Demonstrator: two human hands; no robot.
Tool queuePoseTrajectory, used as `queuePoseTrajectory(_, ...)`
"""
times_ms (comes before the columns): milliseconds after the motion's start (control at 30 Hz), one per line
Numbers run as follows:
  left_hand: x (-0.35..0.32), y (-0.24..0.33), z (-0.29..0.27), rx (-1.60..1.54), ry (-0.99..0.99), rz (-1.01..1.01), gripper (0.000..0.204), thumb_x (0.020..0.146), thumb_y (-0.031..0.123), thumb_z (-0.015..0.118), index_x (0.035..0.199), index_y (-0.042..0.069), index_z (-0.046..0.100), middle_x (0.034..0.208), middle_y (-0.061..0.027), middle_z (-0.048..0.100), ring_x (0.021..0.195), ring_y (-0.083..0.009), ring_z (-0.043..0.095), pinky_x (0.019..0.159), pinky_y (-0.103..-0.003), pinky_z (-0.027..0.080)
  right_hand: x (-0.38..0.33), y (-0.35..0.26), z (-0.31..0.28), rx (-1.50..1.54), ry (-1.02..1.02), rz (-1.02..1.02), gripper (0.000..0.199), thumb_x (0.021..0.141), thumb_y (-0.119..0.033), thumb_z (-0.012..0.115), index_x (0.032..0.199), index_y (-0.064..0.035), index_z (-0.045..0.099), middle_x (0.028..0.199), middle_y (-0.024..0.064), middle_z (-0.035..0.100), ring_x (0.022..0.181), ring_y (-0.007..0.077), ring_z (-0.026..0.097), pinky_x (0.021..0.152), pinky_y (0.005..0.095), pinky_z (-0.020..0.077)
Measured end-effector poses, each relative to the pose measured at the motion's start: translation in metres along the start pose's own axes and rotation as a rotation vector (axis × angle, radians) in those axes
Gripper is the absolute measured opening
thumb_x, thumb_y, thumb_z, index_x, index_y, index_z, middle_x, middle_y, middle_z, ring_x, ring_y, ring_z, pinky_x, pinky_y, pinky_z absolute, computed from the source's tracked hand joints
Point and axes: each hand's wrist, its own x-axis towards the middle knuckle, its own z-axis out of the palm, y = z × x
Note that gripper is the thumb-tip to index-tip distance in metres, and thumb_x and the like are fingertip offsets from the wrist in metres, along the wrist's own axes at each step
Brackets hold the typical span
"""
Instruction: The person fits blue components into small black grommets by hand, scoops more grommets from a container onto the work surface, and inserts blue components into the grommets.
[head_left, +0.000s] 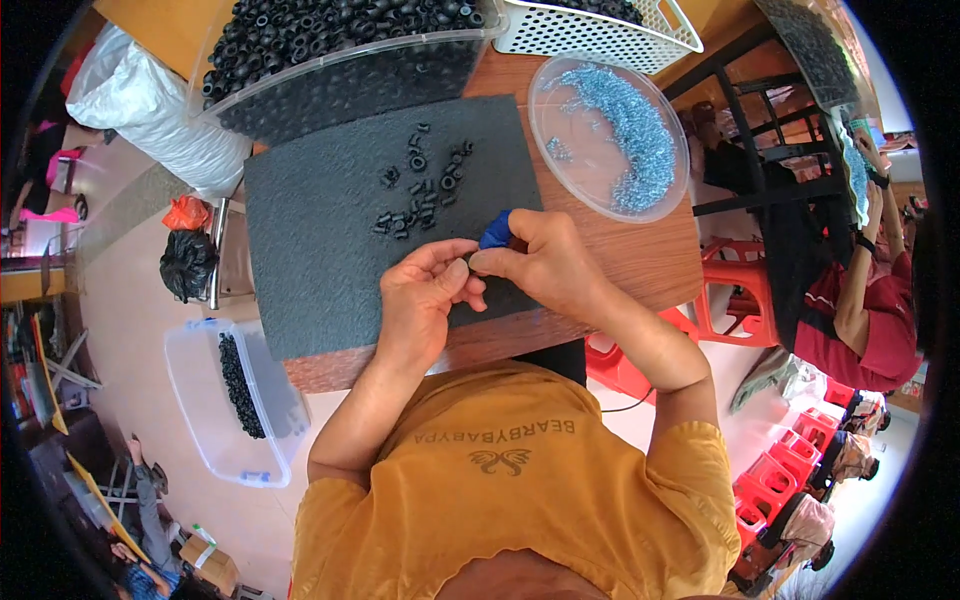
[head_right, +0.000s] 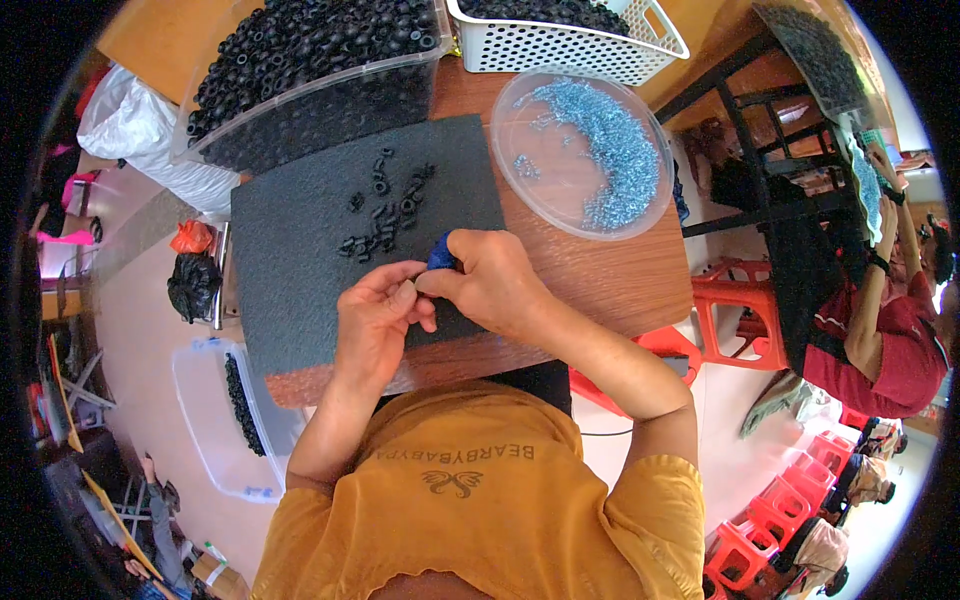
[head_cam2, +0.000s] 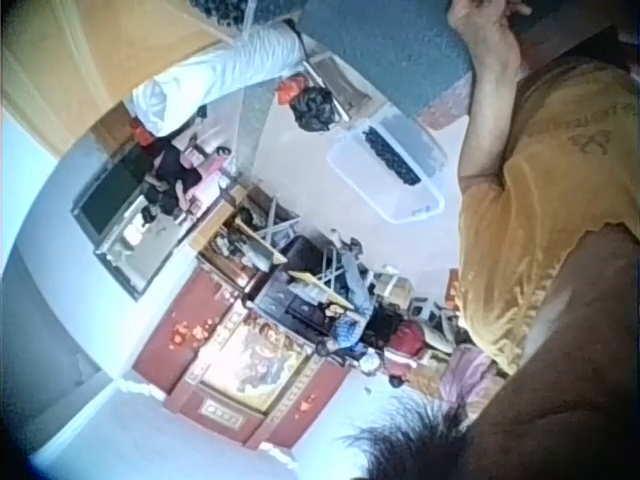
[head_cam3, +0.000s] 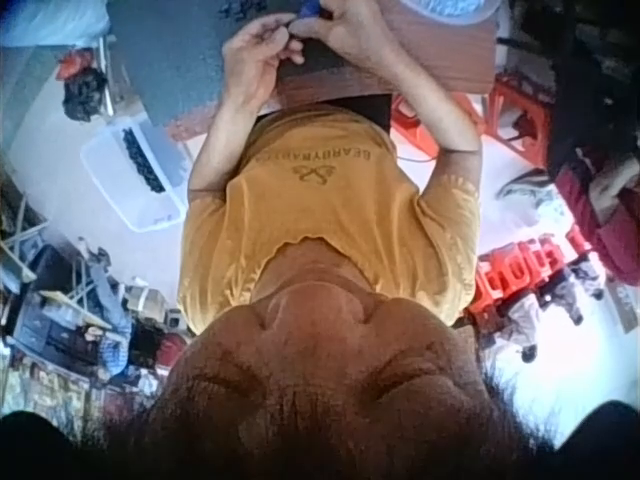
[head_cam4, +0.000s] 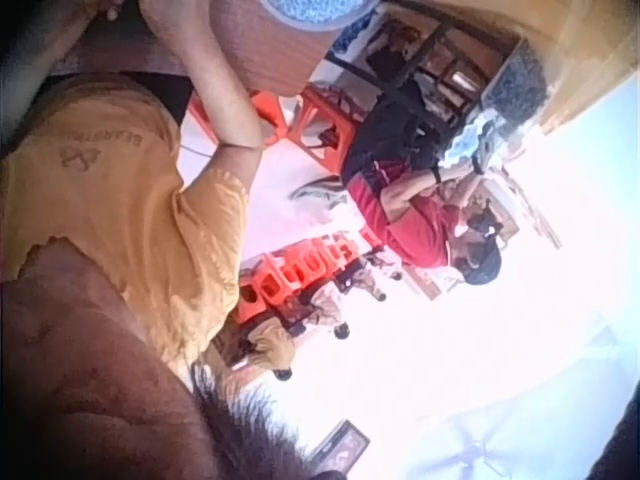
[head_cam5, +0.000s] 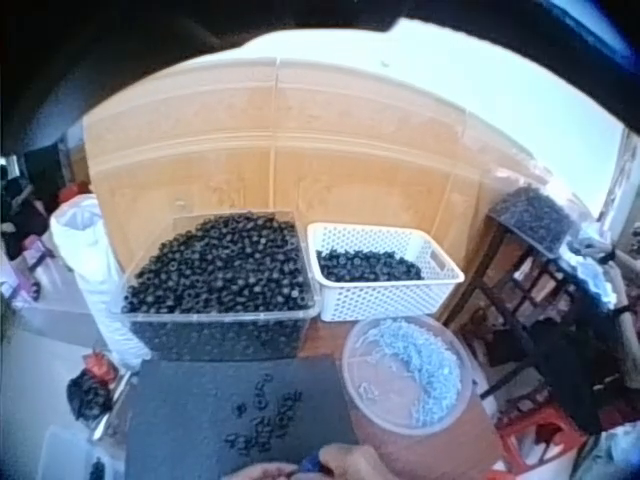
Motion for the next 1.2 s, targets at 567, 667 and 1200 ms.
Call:
queuePoseTrajectory(567, 0.002, -0.001, -0.004, -0.025, -0.079, 0.022, 0.015, 0.088, 0.005, 0.053, 0.099, -0.003, 0.058, 0.087, -0.0139, 0.063, 0.066, -0.0138, 0.059, 0.057, -0.027, 0.049, 0.107, 0.038, -0.009, -0.651, 0.216, -0.604, 0.006, 0.064, -0.004, 0.063, 0.069, -0.0045, 0.059, 0.079, 0.0125, 0.053, 0.081, 0.032, 0.05, 0.065, 0.0415, 0.0437)
queuePoseTrajectory(667, 0.003, 0.0, -0.002, -0.019, -0.079, 0.021, 0.015, 0.088, 0.005, 0.053, 0.099, -0.003, 0.058, 0.087, -0.0138, 0.063, 0.066, -0.0137, 0.059, 0.057, -0.027, 0.049, 0.106, 0.039, -0.01, -0.657, 0.222, -0.644, 0.014, 0.062, -0.004, 0.068, 0.066, -0.0011, 0.055, 0.079, 0.0119, 0.053, 0.081, 0.0314, 0.049, 0.066, 0.0408, 0.0417)
queuePoseTrajectory(1200, 0.002, -0.003, 0.01, 0.119, 0.08, 0.193, 0.016, 0.089, 0.009, 0.053, 0.102, 0.0, 0.053, 0.086, -0.0086, 0.061, 0.066, -0.0103, 0.056, 0.056, -0.023, 0.047, 0.017, 0.01, -0.017, -0.435, 0.067, -0.657, 0.02, 0.058, -0.005, 0.069, 0.06, -0.0007, 0.049, 0.075, 0.0154, 0.051, 0.072, 0.034, 0.049, 0.059, 0.0423, 0.0415)
